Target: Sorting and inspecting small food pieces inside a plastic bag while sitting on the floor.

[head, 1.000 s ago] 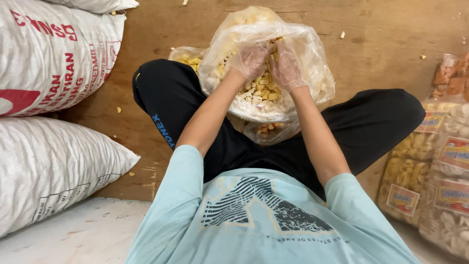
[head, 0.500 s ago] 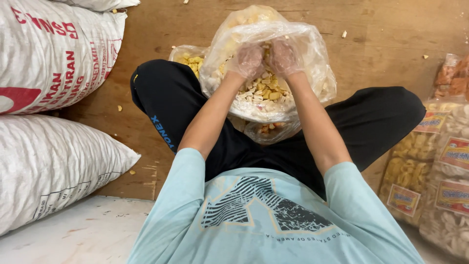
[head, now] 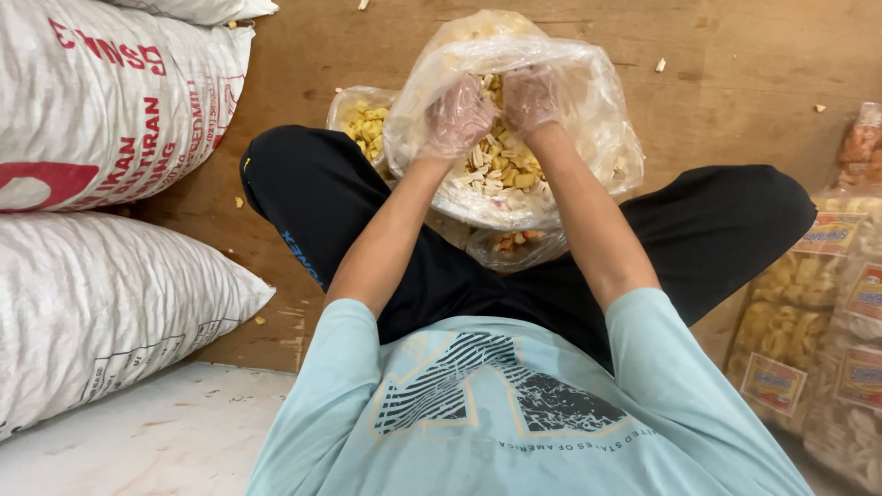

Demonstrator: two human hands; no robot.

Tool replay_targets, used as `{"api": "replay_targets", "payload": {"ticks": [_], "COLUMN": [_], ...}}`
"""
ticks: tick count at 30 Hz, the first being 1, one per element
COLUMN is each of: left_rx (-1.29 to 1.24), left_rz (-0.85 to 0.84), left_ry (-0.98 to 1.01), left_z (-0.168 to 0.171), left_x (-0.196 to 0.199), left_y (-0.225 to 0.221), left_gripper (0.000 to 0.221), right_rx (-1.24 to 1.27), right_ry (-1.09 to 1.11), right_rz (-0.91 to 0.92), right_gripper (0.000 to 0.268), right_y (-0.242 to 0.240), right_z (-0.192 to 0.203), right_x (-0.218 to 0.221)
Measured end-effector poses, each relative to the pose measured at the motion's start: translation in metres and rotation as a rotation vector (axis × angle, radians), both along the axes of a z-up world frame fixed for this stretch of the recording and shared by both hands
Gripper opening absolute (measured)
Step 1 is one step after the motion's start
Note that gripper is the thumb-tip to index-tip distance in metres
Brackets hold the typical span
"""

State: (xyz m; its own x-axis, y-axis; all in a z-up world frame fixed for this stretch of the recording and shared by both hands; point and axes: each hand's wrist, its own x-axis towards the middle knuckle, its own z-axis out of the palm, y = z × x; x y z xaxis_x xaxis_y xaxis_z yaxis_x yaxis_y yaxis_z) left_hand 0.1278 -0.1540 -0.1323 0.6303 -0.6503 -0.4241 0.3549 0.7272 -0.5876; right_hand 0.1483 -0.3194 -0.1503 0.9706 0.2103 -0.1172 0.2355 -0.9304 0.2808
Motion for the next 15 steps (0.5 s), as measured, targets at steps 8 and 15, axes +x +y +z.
{"api": "replay_targets", "payload": {"ticks": [8,15], "left_rx": [1.757,1.993], "left_rz": [-0.127,-0.055], "left_ry": [-1.005,-1.320], "left_z": [0.011,0.024], "left_x": [-0.016,-0.018], "left_y": [0.002,0.012], "left_gripper": [0.020,0.010], "right_rx": [0.262,0.784], "right_ry": [0.101,-0.158], "right_rz": [-0.095,-0.048], "right_gripper": [0.024,0.020], "right_y": [-0.012,-0.006], "right_z": [0.016,0.048], "right_x": [-0.005,-0.041]}}
